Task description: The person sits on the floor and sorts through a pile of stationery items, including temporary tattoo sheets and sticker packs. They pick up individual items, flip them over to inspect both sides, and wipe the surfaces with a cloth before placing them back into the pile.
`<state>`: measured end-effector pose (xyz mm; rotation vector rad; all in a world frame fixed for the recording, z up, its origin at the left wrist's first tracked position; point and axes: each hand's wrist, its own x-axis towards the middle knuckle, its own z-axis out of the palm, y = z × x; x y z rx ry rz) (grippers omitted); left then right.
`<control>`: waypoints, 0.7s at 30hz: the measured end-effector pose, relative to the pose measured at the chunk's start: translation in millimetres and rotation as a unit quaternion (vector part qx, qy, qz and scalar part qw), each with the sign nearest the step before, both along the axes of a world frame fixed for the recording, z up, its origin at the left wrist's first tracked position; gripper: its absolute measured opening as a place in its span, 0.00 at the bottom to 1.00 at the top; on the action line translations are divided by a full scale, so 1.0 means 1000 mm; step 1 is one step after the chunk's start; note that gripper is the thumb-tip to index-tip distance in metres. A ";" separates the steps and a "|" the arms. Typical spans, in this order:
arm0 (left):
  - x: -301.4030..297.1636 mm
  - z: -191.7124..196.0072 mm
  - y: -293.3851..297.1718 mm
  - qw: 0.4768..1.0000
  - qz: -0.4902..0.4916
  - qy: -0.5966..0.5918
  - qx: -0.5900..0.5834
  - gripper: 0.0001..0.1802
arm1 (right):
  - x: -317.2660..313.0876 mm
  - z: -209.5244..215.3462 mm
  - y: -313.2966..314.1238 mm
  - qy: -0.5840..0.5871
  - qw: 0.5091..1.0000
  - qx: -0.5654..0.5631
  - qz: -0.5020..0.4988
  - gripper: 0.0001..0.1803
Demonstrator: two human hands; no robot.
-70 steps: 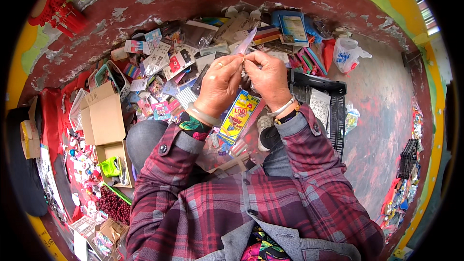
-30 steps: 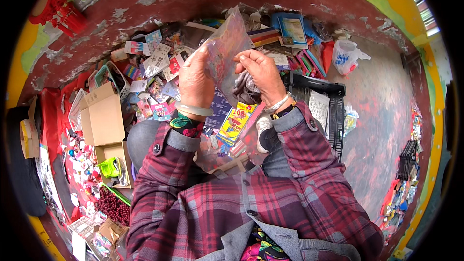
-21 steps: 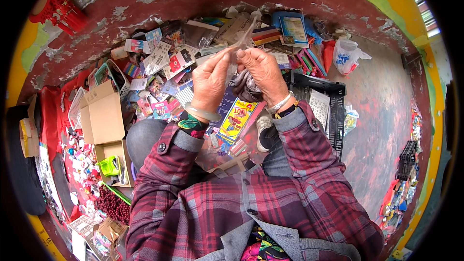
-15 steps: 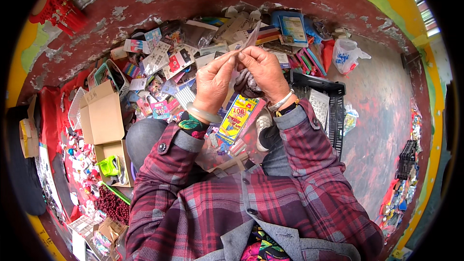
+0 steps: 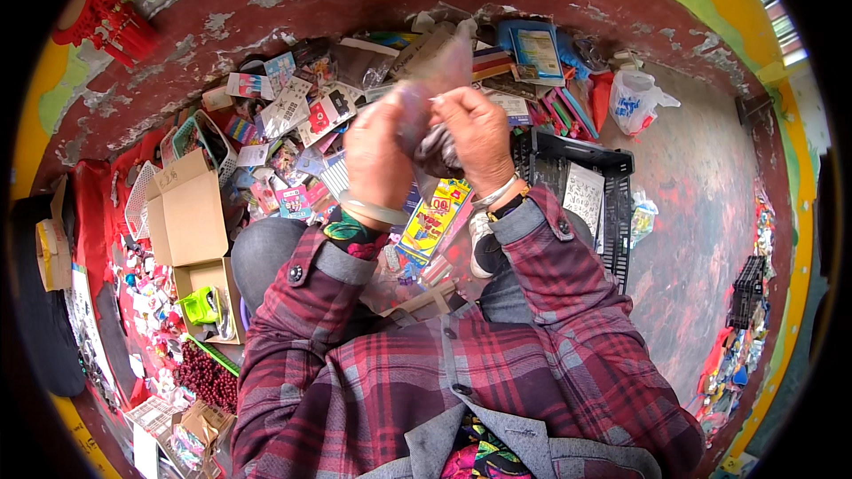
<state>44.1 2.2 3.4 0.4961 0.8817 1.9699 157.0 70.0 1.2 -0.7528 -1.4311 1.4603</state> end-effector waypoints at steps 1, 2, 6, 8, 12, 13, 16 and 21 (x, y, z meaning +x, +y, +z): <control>-0.009 -0.001 0.002 0.999 0.031 0.017 0.000 0.16 | 0.002 -0.003 0.004 0.024 0.999 -0.031 -0.004 0.08; -0.028 0.000 0.004 0.998 0.033 -0.052 0.031 0.17 | 0.008 -0.005 0.013 0.046 0.996 -0.072 -0.021 0.09; -0.071 0.020 -0.001 0.979 0.088 -0.175 0.050 0.15 | 0.025 0.008 0.028 0.044 0.993 -0.111 -0.005 0.11; -0.076 0.013 -0.001 0.981 0.062 -0.172 0.060 0.15 | 0.026 0.008 0.029 0.013 0.996 -0.086 0.019 0.12; -0.071 0.011 -0.003 0.986 0.016 -0.159 0.048 0.14 | 0.023 0.013 0.022 -0.045 0.991 -0.059 0.108 0.16; -0.070 0.011 -0.002 0.987 0.014 -0.154 0.040 0.14 | 0.020 0.006 0.023 -0.058 0.991 -0.014 0.117 0.17; -0.070 0.006 -0.002 0.988 0.025 -0.150 0.014 0.12 | 0.018 0.012 0.017 -0.043 0.987 -0.007 0.158 0.15; -0.068 -0.010 0.002 0.985 -0.003 -0.169 -0.025 0.11 | 0.020 0.013 0.014 -0.090 0.985 0.012 0.147 0.10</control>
